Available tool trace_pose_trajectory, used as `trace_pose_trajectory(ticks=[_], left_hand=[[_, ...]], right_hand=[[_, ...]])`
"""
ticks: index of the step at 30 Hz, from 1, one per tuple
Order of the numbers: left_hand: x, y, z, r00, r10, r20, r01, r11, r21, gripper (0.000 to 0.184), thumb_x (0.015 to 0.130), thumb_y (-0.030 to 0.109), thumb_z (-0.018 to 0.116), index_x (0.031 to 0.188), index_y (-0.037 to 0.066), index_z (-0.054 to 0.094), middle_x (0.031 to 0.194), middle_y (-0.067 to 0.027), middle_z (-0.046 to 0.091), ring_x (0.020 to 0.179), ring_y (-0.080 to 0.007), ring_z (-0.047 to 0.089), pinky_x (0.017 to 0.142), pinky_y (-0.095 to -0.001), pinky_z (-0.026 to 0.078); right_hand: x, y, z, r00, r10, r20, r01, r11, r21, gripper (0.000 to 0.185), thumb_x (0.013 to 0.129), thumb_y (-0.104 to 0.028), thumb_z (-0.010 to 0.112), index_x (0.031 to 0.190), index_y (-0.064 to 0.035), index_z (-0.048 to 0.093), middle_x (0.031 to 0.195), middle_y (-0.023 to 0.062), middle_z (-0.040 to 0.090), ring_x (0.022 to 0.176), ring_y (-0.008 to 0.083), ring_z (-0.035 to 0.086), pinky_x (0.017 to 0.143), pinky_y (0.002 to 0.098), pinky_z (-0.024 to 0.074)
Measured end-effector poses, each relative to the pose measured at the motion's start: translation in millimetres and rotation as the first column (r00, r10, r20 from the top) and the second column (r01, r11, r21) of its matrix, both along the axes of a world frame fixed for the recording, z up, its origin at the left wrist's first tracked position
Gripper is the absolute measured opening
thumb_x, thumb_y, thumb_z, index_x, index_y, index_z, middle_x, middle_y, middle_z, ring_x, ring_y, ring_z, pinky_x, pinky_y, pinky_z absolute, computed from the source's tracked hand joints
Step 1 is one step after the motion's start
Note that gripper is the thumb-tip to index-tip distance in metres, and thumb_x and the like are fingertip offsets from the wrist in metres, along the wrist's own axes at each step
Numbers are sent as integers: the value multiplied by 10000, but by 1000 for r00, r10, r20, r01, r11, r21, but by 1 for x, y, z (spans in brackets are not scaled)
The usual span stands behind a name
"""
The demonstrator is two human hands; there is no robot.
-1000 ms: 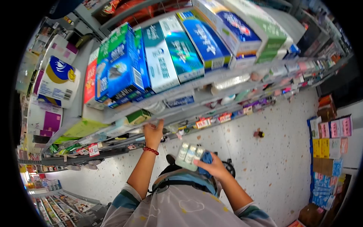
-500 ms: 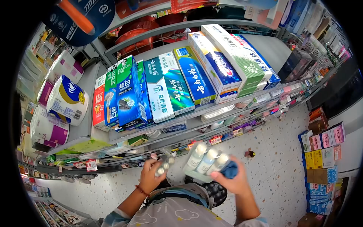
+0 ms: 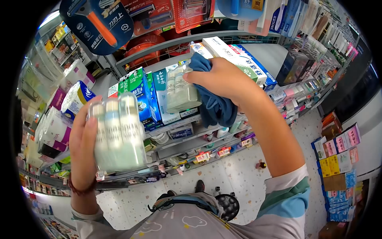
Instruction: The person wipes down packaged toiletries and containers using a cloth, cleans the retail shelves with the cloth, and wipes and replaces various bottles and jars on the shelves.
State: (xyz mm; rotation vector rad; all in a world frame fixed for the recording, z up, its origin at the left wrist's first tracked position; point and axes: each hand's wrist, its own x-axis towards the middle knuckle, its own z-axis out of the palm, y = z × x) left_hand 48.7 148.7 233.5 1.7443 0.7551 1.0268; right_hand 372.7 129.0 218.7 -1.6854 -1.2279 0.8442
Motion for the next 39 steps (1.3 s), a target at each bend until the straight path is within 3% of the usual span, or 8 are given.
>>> trace_pose_trajectory(ticks=[9, 20, 24, 28, 32, 35, 37, 39], left_hand=[[11, 79, -1, 987, 53, -153, -91, 963, -252, 419, 1052, 392, 487, 1225, 12, 517, 790, -48, 618, 508, -90, 546, 383, -241, 387], [17, 101, -4, 743, 129, -656, -142, 989, 33, 499, 1042, 401, 478, 1310, -20, 494, 669, -58, 598, 421, -120, 511, 425, -274, 420], [11, 89, 0, 597, 278, -752, -211, 959, 187, 549, 1034, 423, 496, 1386, 3, 483, 830, -90, 623, 562, -110, 554, 509, -256, 436], [-9, 19, -15, 734, 516, -442, -112, 733, 670, 536, 1021, 389, 524, 1416, 30, 476, 1103, -108, 547, 818, -135, 560, 730, -256, 446], [-31, -67, -61, 832, -194, -520, 209, 977, -30, 590, 993, 369, 530, 1413, -31, 423, 1123, -126, 561, 855, -183, 588, 773, -308, 496], [-5, -89, -140, 829, -540, -148, 252, 596, -762, 664, 998, 367, 550, 1489, -4, 299, 1226, -127, 555, 956, -197, 613, 817, -324, 522], [-4, -96, -181, 890, -447, 92, 266, 343, -901, 657, 1016, 329, 543, 1516, 16, 256, 1264, -115, 547, 996, -189, 613, 828, -326, 527], [0, -101, -198, 962, -173, 212, 240, 156, -958, 563, 1062, 242, 412, 1557, 52, 223, 1439, -146, 484, 1221, -241, 587, 965, -436, 537]], right_hand=[[-7, 6, 15, 961, 67, 268, -32, 991, -133, 637, 801, -404, 767, 1149, 114, 637, 986, 173, 702, 847, 208, 689, 750, 297, 552], [-26, -1, -7, 681, -127, 721, 40, 990, 137, 451, 839, -403, 718, 1077, -22, 674, 843, 150, 694, 761, 277, 690, 713, 370, 533], [-41, -44, -10, 863, -256, 435, -7, 856, 518, 389, 859, -338, 698, 1021, 15, 678, 879, 192, 718, 757, 326, 705, 736, 376, 566], [-47, -92, -67, 910, -170, -378, 371, 740, 561, 489, 960, -437, 470, 1060, 11, 639, 844, 134, 663, 782, 181, 640, 719, 296, 517], [-96, -125, -127, 415, 77, -907, 460, 842, 282, 704, 878, -603, 313, 946, 44, 581, 794, 224, 626, 699, 268, 589, 647, 343, 470], [-141, -136, -177, -86, -52, -995, 277, 958, -74, 644, 820, -555, 393, 961, 47, 574, 956, 246, 650, 856, 304, 613, 808, 390, 504], [-159, -150, -202, 126, -83, -989, 133, 989, -66, 674, 886, -548, 500, 1155, 67, 561, 1145, 260, 649, 1086, 311, 629, 994, 421, 488], [-170, -160, -237, 670, 55, -741, 126, 974, 186, 430, 994, -289, 527, 1273, 38, 536, 1300, 228, 607, 1183, 312, 605, 1033, 391, 449]])
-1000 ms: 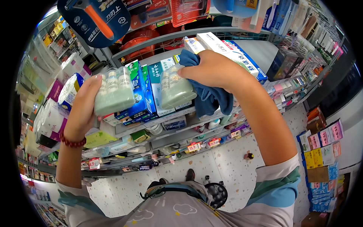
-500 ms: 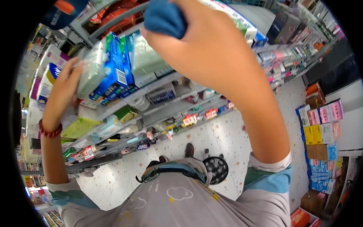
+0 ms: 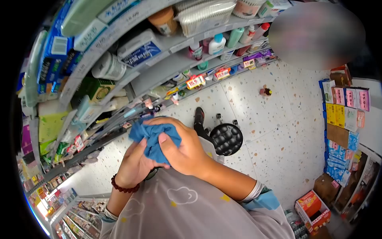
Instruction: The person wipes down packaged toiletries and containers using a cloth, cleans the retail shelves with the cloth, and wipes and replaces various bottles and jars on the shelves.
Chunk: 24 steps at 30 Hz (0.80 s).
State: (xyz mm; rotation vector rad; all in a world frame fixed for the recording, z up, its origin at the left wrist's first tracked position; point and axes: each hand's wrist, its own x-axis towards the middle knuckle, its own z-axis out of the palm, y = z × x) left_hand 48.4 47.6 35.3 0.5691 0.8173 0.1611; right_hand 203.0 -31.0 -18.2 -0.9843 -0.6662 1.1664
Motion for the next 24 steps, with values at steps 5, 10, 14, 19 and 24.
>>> trace_pose_trajectory(ticks=[5, 10, 14, 19, 24], left_hand=[[-13, -21, -51, 984, 116, -136, -71, 952, 298, 511, 1055, 91, 370, 1550, 47, 250, 1471, -111, 453, 1338, -212, 485, 1118, -369, 409], [-20, -33, -98, 990, 125, 62, -139, 844, 518, 436, 1051, 76, 478, 1465, -8, 370, 1328, -69, 531, 1192, -126, 517, 1040, -299, 418], [-15, -32, -128, 972, 185, 144, -233, 705, 670, 426, 1025, 39, 482, 1440, -22, 403, 1357, -130, 526, 1267, -206, 491, 1081, -351, 381], [-25, 12, -140, 983, 51, -175, 166, 148, 975, 515, 917, 79, 598, 1398, -28, 447, 1341, -203, 519, 1192, -405, 491, 1085, -436, 346], [-27, 34, -174, 856, 432, -284, 374, -138, 917, 665, 856, 57, 596, 1472, -53, 371, 1462, -242, 441, 1387, -430, 382, 1176, -481, 298]], right_hand=[[-25, -12, -21, 783, -31, 622, 41, 999, -1, 434, 984, -156, 577, 1391, -32, 489, 1549, 248, 354, 1378, 385, 416, 1110, 471, 348], [-34, -7, -40, 675, -59, 735, 151, 987, -59, 736, 891, -415, 687, 1435, -3, 410, 1568, 375, 145, 1391, 477, 330, 1130, 519, 282], [-34, 8, -67, 626, 9, 780, 185, 970, -159, 696, 883, -276, 713, 1445, -5, 406, 1488, 274, 345, 1229, 370, 487, 1076, 443, 364], [-21, 59, -106, 948, 27, 317, 40, 979, -201, 481, 953, -162, 621, 1365, 8, 442, 1206, 63, 539, 1061, 115, 536, 931, 275, 454], [0, 148, -105, 730, -202, 653, 147, 979, 139, 424, 887, -113, 693, 1259, -24, 511, 1029, 68, 629, 933, 147, 610, 882, 299, 491]])
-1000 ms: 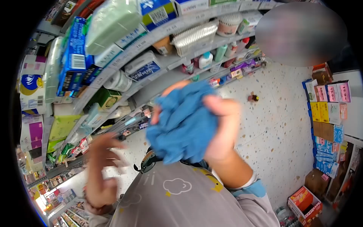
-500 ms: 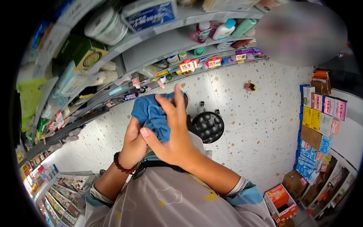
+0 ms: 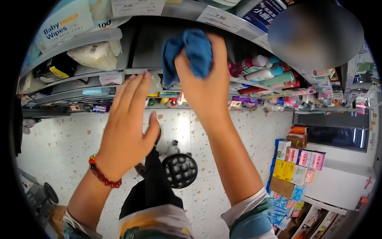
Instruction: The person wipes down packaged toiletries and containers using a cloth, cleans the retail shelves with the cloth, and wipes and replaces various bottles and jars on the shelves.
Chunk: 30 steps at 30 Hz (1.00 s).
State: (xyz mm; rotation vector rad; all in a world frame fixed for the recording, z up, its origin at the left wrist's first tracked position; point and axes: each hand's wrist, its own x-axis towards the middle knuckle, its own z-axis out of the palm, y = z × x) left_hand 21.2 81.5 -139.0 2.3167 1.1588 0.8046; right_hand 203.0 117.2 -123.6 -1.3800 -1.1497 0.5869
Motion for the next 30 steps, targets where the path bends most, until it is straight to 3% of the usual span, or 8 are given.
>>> trace_pose_trajectory(ticks=[2, 3, 5, 8, 12, 15, 23, 30], left_hand=[[4, 12, -15, 998, 51, -27, -49, 996, 80, 660, 854, 44, 586, 1468, -64, 368, 1466, -246, 436, 1387, -431, 383, 1173, -470, 308], [5, 18, -23, 993, 98, -72, -86, 984, 157, 655, 853, 32, 577, 1464, -75, 365, 1469, -249, 430, 1387, -432, 384, 1169, -460, 318], [8, 23, -36, 986, 148, -76, -133, 975, 178, 627, 852, 11, 555, 1445, -91, 378, 1473, -253, 426, 1394, -421, 382, 1168, -462, 321], [11, 29, -55, 964, 254, -85, -233, 952, 201, 578, 805, 14, 600, 1358, -101, 476, 1400, -213, 493, 1380, -348, 415, 1155, -445, 340], [12, 38, -56, 961, 260, -89, -230, 939, 257, 547, 789, 8, 607, 1319, -88, 513, 1333, -179, 531, 1337, -333, 448, 1146, -435, 350], [12, 43, -57, 962, 249, -114, -211, 939, 273, 519, 774, 1, 608, 1284, -74, 542, 1282, -149, 550, 1287, -317, 475, 1140, -432, 357], [15, 48, -55, 953, 257, -162, -198, 930, 310, 450, 774, 5, 598, 1219, -62, 589, 1213, -156, 575, 1199, -306, 537, 1098, -427, 409], [17, 49, -53, 954, 260, -151, -205, 929, 307, 441, 776, -3, 594, 1212, -67, 596, 1190, -156, 590, 1200, -301, 546, 1100, -430, 406]], right_hand=[[6, 33, -6, 915, 31, 403, -31, 999, -6, 462, 844, -223, 731, 1237, -44, 565, 1099, 166, 632, 1016, 274, 625, 929, 377, 496], [4, 44, -13, 908, 31, 417, -36, 999, 3, 462, 844, -223, 731, 1237, -44, 565, 1099, 166, 632, 1016, 274, 625, 929, 377, 496], [-7, 59, -30, 711, 422, 563, -304, 906, -296, 512, 827, -344, 708, 1223, -40, 597, 1180, 245, 589, 1153, 403, 553, 996, 463, 462], [-25, 55, -44, 578, 392, 716, -337, 914, -228, 532, 867, -407, 638, 1256, -47, 587, 1216, 228, 565, 1233, 430, 482, 1036, 497, 425], [-11, 89, -50, 558, 412, 720, -391, 896, -210, 506, 889, -385, 619, 1273, -56, 590, 1278, 236, 558, 1228, 427, 506, 1042, 473, 433], [-1, 146, -57, 563, 503, 656, -340, 864, -370, 487, 904, -366, 602, 1286, -64, 590, 1280, 251, 584, 1180, 411, 566, 1010, 458, 468], [18, 247, -78, 396, 232, 889, -82, 973, -217, 482, 883, -345, 620, 1269, -57, 600, 1232, 252, 611, 1134, 410, 593, 980, 460, 487], [13, 223, -68, 337, 124, 933, -180, 982, -66, 479, 864, -327, 636, 1254, -50, 609, 1190, 253, 635, 1095, 409, 617, 953, 462, 504]])
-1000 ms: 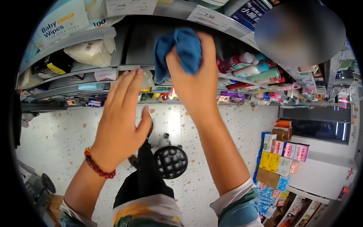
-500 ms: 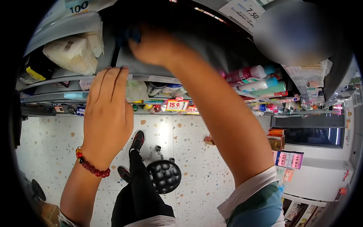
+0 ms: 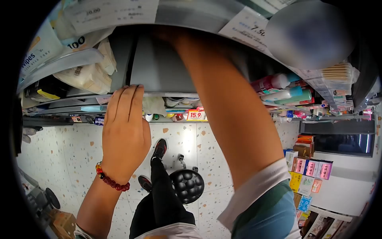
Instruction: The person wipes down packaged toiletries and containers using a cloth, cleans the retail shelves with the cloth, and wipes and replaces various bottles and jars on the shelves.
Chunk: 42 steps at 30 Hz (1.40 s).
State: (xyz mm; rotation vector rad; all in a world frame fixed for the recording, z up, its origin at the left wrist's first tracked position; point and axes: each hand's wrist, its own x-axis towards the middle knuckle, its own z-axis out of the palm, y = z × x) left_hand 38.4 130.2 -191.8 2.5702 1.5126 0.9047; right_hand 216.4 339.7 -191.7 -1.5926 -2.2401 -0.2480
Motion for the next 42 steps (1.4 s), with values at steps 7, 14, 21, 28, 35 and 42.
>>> trace_pose_trajectory(ticks=[7, 14, 21, 28, 35, 42], left_hand=[[-15, -4, -3, 978, -2, 207, 15, 998, -62, 465, 772, -72, 537, 1237, -71, 535, 1316, -210, 484, 1263, -432, 467, 1107, -517, 374], [-8, -1, -11, 989, 3, 147, 5, 999, -53, 515, 797, -47, 513, 1312, -54, 489, 1384, -227, 473, 1330, -418, 433, 1151, -563, 293], [-1, 5, -13, 1000, -5, 13, 6, 998, -57, 505, 812, -18, 498, 1316, -46, 506, 1361, -208, 514, 1322, -388, 458, 1166, -569, 237], [-1, 3, -15, 1000, -4, -11, 4, 1000, -16, 420, 888, -26, 471, 1307, -31, 505, 1348, -214, 528, 1293, -387, 482, 1154, -572, 259], [-2, 7, -18, 1000, -20, -13, 20, 1000, 12, 487, 805, -52, 477, 1289, -38, 522, 1326, -205, 538, 1286, -385, 489, 1151, -565, 270], [1, 7, -22, 998, -20, -63, 24, 998, 59, 448, 830, -30, 473, 1276, -36, 514, 1331, -204, 531, 1281, -374, 491, 1156, -569, 271]], right_hand=[[-22, -166, 28, 920, 265, -287, -299, 951, -81, 455, 764, -166, 746, 1190, -59, 629, 1122, 205, 624, 1042, 399, 608, 893, 429, 508], [-24, -118, 6, 894, 311, -322, -318, 948, 34, 395, 780, -187, 729, 1154, -85, 652, 1041, 169, 672, 993, 377, 627, 876, 452, 516], [-33, -16, 2, 986, -82, -146, 63, 989, -133, 418, 782, -273, 722, 1147, -73, 685, 1100, 200, 692, 1012, 379, 670, 888, 461, 539], [-11, -18, -13, 978, -102, -182, 75, 986, -148, 424, 775, -270, 722, 1146, -69, 687, 1106, 205, 689, 1017, 378, 667, 886, 461, 538], [-4, -17, -10, 976, -148, -159, 125, 981, -146, 430, 767, -268, 723, 1146, -66, 688, 1111, 210, 685, 1022, 377, 664, 884, 460, 537], [-23, -16, 6, 978, -205, -44, 190, 955, -227, 437, 760, -265, 723, 1146, -63, 689, 1116, 215, 682, 1027, 376, 660, 883, 460, 536]])
